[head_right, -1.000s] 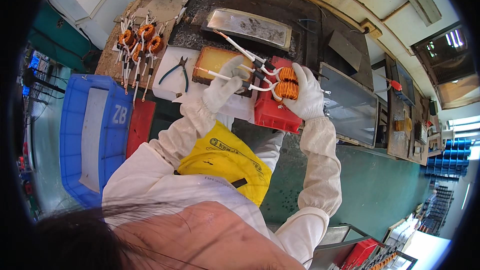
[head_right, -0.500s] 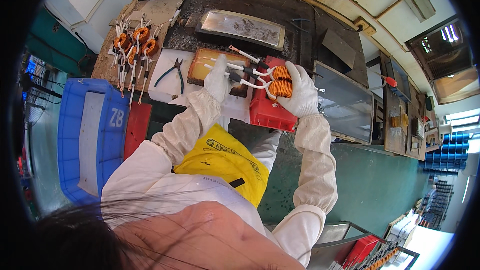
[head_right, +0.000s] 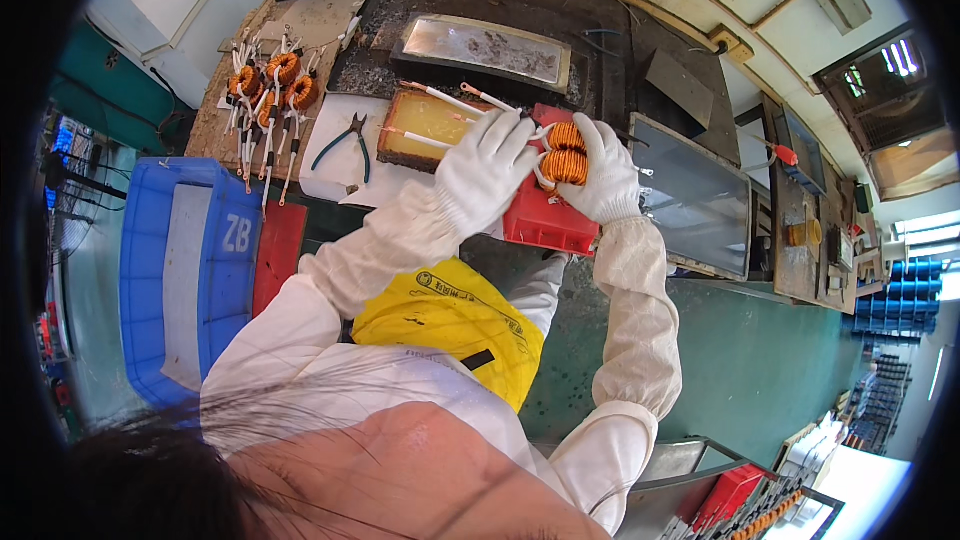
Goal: The recorder dips copper wire coils into a soldering bath and then places them on an industrial storage rack.
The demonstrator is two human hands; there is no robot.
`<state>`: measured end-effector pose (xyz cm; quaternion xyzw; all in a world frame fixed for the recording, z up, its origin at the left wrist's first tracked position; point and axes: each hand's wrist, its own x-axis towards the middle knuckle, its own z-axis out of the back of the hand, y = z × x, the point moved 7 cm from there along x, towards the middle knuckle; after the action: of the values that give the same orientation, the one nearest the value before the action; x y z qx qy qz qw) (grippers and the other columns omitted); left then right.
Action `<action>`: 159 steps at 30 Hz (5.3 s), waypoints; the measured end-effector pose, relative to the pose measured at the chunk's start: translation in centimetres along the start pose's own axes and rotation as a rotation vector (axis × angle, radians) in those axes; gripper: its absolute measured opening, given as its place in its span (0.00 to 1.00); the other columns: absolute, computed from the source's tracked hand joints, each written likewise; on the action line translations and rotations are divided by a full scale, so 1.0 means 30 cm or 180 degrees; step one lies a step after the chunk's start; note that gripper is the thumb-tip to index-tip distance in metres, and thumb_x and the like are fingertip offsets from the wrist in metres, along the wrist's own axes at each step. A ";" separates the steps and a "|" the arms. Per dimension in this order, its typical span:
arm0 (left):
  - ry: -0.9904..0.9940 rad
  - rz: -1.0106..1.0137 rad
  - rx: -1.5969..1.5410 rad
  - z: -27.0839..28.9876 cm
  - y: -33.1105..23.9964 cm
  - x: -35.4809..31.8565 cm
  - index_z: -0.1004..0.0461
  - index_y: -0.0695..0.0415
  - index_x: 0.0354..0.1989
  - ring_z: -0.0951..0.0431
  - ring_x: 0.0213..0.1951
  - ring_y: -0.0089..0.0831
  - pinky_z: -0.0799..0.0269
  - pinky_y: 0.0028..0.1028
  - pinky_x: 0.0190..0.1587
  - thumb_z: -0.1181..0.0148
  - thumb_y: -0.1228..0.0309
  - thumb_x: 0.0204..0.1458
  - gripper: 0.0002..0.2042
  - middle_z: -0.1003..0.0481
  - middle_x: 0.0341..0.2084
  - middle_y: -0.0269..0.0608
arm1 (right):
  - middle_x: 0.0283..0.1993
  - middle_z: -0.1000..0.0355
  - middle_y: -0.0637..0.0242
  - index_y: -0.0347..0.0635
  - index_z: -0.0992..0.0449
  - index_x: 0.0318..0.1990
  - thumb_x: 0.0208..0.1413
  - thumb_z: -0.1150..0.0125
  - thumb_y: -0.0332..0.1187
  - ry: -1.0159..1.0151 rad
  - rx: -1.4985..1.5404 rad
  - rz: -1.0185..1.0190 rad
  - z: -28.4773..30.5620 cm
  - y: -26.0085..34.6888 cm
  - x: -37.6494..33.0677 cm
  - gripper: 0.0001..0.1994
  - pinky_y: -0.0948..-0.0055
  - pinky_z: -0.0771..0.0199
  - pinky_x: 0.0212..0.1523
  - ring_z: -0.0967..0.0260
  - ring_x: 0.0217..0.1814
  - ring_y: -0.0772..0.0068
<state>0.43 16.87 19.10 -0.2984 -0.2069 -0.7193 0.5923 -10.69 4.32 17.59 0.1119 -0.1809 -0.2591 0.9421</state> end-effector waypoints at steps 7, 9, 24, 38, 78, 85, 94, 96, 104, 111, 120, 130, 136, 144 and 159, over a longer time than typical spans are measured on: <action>0.0607 -0.0015 0.1077 -0.217 0.012 0.039 0.21 0.57 0.35 0.27 0.52 0.42 0.37 0.42 0.62 0.43 0.68 0.46 0.11 0.24 0.40 0.43 | 0.62 0.38 0.51 0.48 0.42 0.68 0.34 0.27 0.35 0.0029 -0.0086 -0.0195 -0.018 -0.016 -0.009 0.47 0.56 0.34 0.62 0.37 0.63 0.45; 0.0692 -0.0055 0.1183 -0.231 0.019 0.043 0.20 0.57 0.36 0.27 0.52 0.42 0.37 0.42 0.62 0.44 0.68 0.47 0.11 0.24 0.41 0.43 | 0.62 0.38 0.51 0.48 0.42 0.68 0.33 0.26 0.35 -0.0033 -0.0138 -0.0204 -0.013 -0.016 -0.011 0.47 0.56 0.33 0.62 0.36 0.63 0.45; 0.1121 0.0492 0.0962 -0.375 0.071 0.034 0.23 0.59 0.51 0.31 0.61 0.47 0.44 0.44 0.66 0.50 0.66 0.57 0.17 0.27 0.55 0.52 | 0.62 0.37 0.50 0.46 0.41 0.67 0.33 0.27 0.33 -0.0042 -0.0187 -0.0128 -0.006 0.010 0.007 0.46 0.56 0.31 0.60 0.35 0.62 0.45; 0.0542 0.0523 0.0694 -0.308 0.073 0.037 0.20 0.54 0.29 0.25 0.50 0.42 0.32 0.39 0.56 0.44 0.66 0.53 0.08 0.25 0.38 0.44 | 0.62 0.37 0.47 0.46 0.41 0.67 0.33 0.28 0.32 0.0011 -0.0225 -0.0154 -0.011 0.014 0.011 0.46 0.55 0.32 0.60 0.36 0.62 0.43; 0.0447 0.0865 -0.0064 -0.322 0.150 -0.019 0.22 0.48 0.34 0.25 0.44 0.38 0.28 0.37 0.48 0.47 0.63 0.54 0.07 0.27 0.37 0.38 | 0.57 0.34 0.52 0.48 0.38 0.66 0.32 0.27 0.36 0.0292 -0.0920 -0.0158 -0.007 0.114 0.088 0.45 0.56 0.31 0.57 0.32 0.58 0.49; 0.0354 0.0890 -0.0082 -0.321 0.152 -0.028 0.20 0.48 0.34 0.24 0.45 0.39 0.27 0.36 0.49 0.48 0.61 0.58 0.10 0.26 0.36 0.39 | 0.57 0.34 0.53 0.49 0.38 0.65 0.32 0.27 0.36 0.0297 -0.1004 -0.0108 -0.007 0.127 0.094 0.45 0.55 0.30 0.56 0.32 0.58 0.49; 0.0332 0.0985 -0.0237 -0.323 0.163 -0.041 0.23 0.49 0.34 0.25 0.45 0.39 0.28 0.37 0.49 0.46 0.63 0.54 0.07 0.27 0.38 0.38 | 0.56 0.33 0.54 0.50 0.38 0.65 0.32 0.26 0.37 0.0356 -0.1091 -0.0048 -0.010 0.147 0.109 0.45 0.55 0.30 0.55 0.32 0.57 0.49; 0.0458 0.0959 -0.0208 -0.330 0.164 -0.041 0.21 0.48 0.36 0.24 0.46 0.40 0.28 0.37 0.50 0.48 0.62 0.58 0.09 0.26 0.36 0.40 | 0.56 0.33 0.54 0.50 0.38 0.65 0.32 0.26 0.37 0.0351 -0.1109 -0.0039 -0.011 0.147 0.109 0.45 0.55 0.30 0.55 0.32 0.57 0.49; 0.0376 0.1043 -0.0270 -0.336 0.167 -0.047 0.22 0.48 0.36 0.25 0.46 0.39 0.28 0.37 0.50 0.47 0.63 0.56 0.08 0.27 0.38 0.38 | 0.56 0.33 0.54 0.50 0.37 0.64 0.32 0.25 0.37 0.0371 -0.1143 -0.0017 -0.011 0.155 0.114 0.45 0.54 0.30 0.56 0.32 0.57 0.49; 0.0417 0.0956 -0.0140 -0.324 0.160 -0.038 0.23 0.48 0.35 0.25 0.45 0.39 0.28 0.37 0.49 0.46 0.63 0.54 0.07 0.27 0.39 0.38 | 0.56 0.33 0.54 0.49 0.37 0.64 0.32 0.26 0.36 0.0309 -0.1081 -0.0016 -0.010 0.147 0.110 0.44 0.55 0.30 0.55 0.31 0.57 0.49; 0.0358 0.0798 0.0041 -0.313 0.143 -0.008 0.20 0.48 0.32 0.24 0.44 0.38 0.29 0.36 0.48 0.47 0.62 0.57 0.09 0.26 0.34 0.37 | 0.56 0.33 0.53 0.49 0.38 0.65 0.31 0.27 0.35 0.0167 -0.0966 -0.0156 0.001 0.123 0.080 0.45 0.55 0.29 0.55 0.32 0.57 0.48; 0.1009 0.0095 0.0376 -0.326 0.069 0.070 0.21 0.49 0.29 0.24 0.44 0.36 0.32 0.40 0.53 0.45 0.65 0.50 0.06 0.26 0.33 0.36 | 0.59 0.35 0.50 0.48 0.41 0.67 0.34 0.29 0.32 -0.0322 -0.0279 -0.0566 -0.013 0.030 -0.039 0.46 0.54 0.30 0.56 0.33 0.58 0.44; 0.0686 -0.0344 0.0575 -0.309 0.075 0.083 0.22 0.50 0.32 0.25 0.47 0.38 0.34 0.39 0.58 0.46 0.65 0.50 0.08 0.24 0.36 0.38 | 0.58 0.35 0.48 0.54 0.41 0.67 0.36 0.29 0.35 -0.0022 -0.0505 -0.0767 0.002 0.033 -0.013 0.44 0.54 0.29 0.56 0.33 0.57 0.42; -0.0006 -0.0306 -0.0435 -0.032 -0.028 -0.072 0.25 0.54 0.48 0.27 0.54 0.40 0.33 0.39 0.60 0.38 0.68 0.44 0.19 0.27 0.48 0.41 | 0.61 0.38 0.46 0.58 0.37 0.64 0.36 0.29 0.36 -0.0122 -0.0311 -0.0940 -0.009 -0.003 -0.038 0.40 0.53 0.27 0.56 0.32 0.59 0.40; 0.0205 0.3309 -0.6161 -0.374 0.108 -0.256 0.34 0.62 0.58 0.26 0.52 0.31 0.31 0.33 0.60 0.44 0.69 0.58 0.20 0.27 0.49 0.42 | 0.59 0.37 0.46 0.68 0.27 0.56 0.38 0.30 0.34 -0.0541 -0.0107 -0.1385 0.029 0.027 -0.043 0.31 0.54 0.29 0.58 0.34 0.60 0.40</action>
<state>2.45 14.48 5.47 -0.6686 0.6113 -0.2474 0.3436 -11.71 5.60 18.28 0.1104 -0.2268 -0.4676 0.8472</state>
